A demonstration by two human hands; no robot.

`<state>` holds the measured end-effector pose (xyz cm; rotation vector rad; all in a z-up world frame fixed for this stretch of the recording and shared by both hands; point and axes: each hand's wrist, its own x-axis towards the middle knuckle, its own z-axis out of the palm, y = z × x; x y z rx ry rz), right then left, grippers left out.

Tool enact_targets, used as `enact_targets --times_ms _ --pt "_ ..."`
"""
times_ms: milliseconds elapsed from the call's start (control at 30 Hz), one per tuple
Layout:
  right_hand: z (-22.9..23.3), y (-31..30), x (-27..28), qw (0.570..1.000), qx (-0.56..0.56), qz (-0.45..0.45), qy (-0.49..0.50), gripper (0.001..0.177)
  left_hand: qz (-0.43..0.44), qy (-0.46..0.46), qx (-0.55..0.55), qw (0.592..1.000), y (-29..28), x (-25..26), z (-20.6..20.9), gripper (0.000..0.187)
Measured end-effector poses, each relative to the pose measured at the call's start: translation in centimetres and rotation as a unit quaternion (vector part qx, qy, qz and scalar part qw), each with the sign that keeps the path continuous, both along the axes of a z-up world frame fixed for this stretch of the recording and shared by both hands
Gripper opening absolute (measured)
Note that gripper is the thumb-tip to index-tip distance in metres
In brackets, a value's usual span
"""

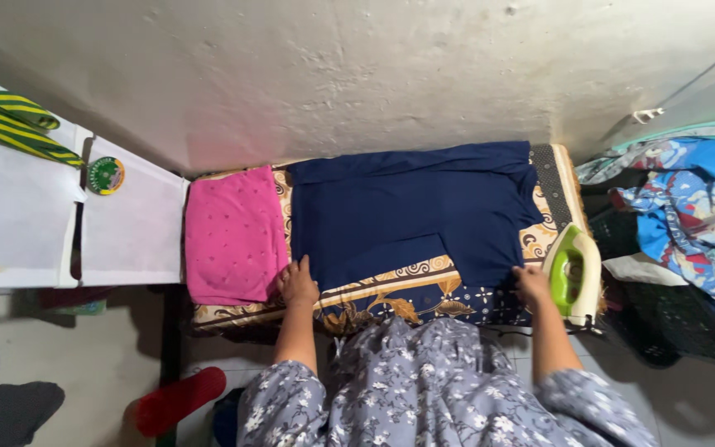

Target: The person irons a dark blue t-shirt on a patterned ironing board using a green iron. They smooth the fabric with their hands, iron the main body and sleeves, and fold the shirt in half before ironing the folded edges.

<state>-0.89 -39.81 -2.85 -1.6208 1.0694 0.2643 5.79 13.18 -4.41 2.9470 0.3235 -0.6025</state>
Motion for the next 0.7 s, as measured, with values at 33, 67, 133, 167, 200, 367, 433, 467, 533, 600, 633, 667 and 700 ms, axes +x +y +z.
enact_targets --times_ms 33,67,133,167,200,367,433,467,533,600,633,667,700 --pt "0.9 -0.7 -0.8 0.999 0.044 -0.018 -0.021 0.027 -0.004 0.002 0.001 1.000 0.2 0.1 0.1 0.079" --pt "1.8 -1.0 -2.0 0.998 0.031 -0.034 -0.039 0.020 -0.010 0.006 0.001 1.000 0.3 0.3 0.3 0.079" --pt "3.5 -1.7 -4.3 0.995 0.030 -0.074 -0.065 0.013 -0.021 0.020 -0.002 1.000 0.5 0.5 1.1 0.072" --pt "4.5 -2.1 -5.9 0.992 0.042 -0.098 -0.073 0.010 -0.028 0.030 -0.004 0.999 0.8 0.5 1.5 0.064" --pt "5.3 -2.3 -7.3 0.987 0.052 -0.113 -0.103 0.010 -0.034 0.041 -0.008 0.999 0.9 0.6 1.9 0.056" --pt "7.2 -3.3 -12.0 0.989 -0.024 -0.092 -0.112 0.018 -0.161 -0.082 -0.060 0.982 2.0 -0.9 1.0 0.018" --pt "7.5 -3.6 -13.2 0.988 -0.049 -0.087 -0.119 0.025 -0.179 -0.089 -0.114 0.973 2.7 -2.2 0.2 0.019" --pt "7.6 -3.8 -13.4 0.988 -0.055 -0.092 -0.111 0.029 -0.172 -0.038 -0.134 0.975 3.0 -3.1 0.1 0.022" --pt "7.7 -4.5 -13.6 0.988 -0.066 -0.100 -0.093 0.040 -0.163 0.009 -0.168 0.972 3.0 -4.2 0.2 0.035" --pt "8.1 -5.5 -13.6 0.988 -0.003 -0.109 -0.112 0.038 -0.154 0.001 -0.193 0.969 3.1 -5.8 1.5 0.060" --pt "8.3 -5.9 -13.4 0.986 0.029 -0.112 -0.122 0.038 -0.148 -0.005 -0.180 0.972 2.7 -6.5 2.3 0.070" --pt "8.7 -6.2 -13.2 0.980 0.087 -0.111 -0.137 0.036 -0.143 -0.011 -0.165 0.976 1.9 -6.9 3.1 0.079" --pt "9.4 -6.8 -13.0 0.972 0.145 -0.110 -0.151 0.034 -0.137 -0.018 -0.150 0.979 0.9 -7.3 3.7 0.089"
